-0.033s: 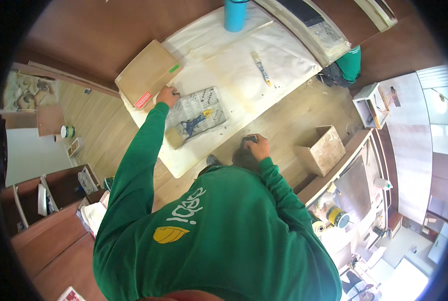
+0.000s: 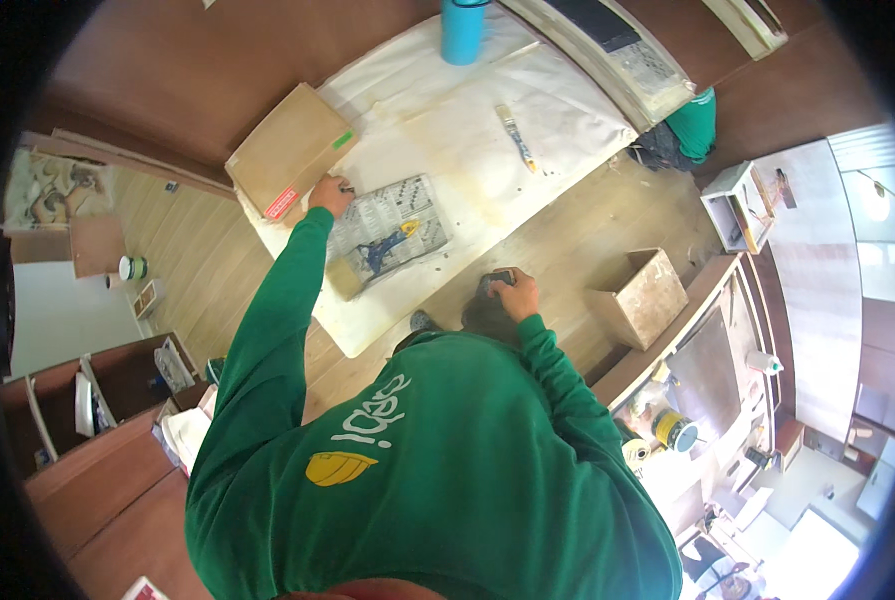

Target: The person sands a wooden furniture edge with a sanding block, then applies a finish using a brush from a small can. They wipe the edge with a cloth afterward. The work occurs in a room with scattered tools and paint cans.

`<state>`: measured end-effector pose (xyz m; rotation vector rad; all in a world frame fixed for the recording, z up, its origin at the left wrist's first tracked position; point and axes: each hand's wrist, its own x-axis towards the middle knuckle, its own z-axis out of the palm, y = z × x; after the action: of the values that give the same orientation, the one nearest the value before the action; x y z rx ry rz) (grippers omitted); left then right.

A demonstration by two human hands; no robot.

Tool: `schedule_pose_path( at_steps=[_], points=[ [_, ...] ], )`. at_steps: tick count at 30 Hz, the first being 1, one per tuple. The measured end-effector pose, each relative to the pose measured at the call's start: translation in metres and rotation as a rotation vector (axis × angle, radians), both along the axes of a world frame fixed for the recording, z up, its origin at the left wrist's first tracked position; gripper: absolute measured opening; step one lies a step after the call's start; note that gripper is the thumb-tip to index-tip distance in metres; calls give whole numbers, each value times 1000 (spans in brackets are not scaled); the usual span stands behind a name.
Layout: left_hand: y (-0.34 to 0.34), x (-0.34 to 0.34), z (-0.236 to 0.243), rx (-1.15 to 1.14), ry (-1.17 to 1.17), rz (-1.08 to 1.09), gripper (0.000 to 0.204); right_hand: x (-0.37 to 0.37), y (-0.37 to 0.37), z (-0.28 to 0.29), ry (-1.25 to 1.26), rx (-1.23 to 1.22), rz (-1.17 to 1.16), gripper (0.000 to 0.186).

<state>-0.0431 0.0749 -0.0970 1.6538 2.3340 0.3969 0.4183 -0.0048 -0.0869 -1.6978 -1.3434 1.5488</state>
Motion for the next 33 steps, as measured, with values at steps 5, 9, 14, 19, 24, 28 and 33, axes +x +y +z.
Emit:
schedule_pose_path(
  at_steps=[5,9,14,19,24,28,33],
  points=[
    [14,4,8,-32,-71,-14,24,3,22,19,74,-74,-141,31],
    [7,5,31,269,-225,99,13,-35,52,38,210,-106,-69,29],
    [-35,42,108,373,-1323,383,18,-104,93,41,457,-127,116,17],
    [-99,91,113,350,-1727,574,23,-157,88,78,405,-166,181,17],
    [-113,149,123,118,-1274,549,37,-173,71,89,421,-282,166,37],
    [-110,159,94,244,-871,458,46,-177,63,91,480,-388,225,43],
    [-112,152,108,151,-1078,416,39,-170,63,87,572,-407,295,43]
  ],
)
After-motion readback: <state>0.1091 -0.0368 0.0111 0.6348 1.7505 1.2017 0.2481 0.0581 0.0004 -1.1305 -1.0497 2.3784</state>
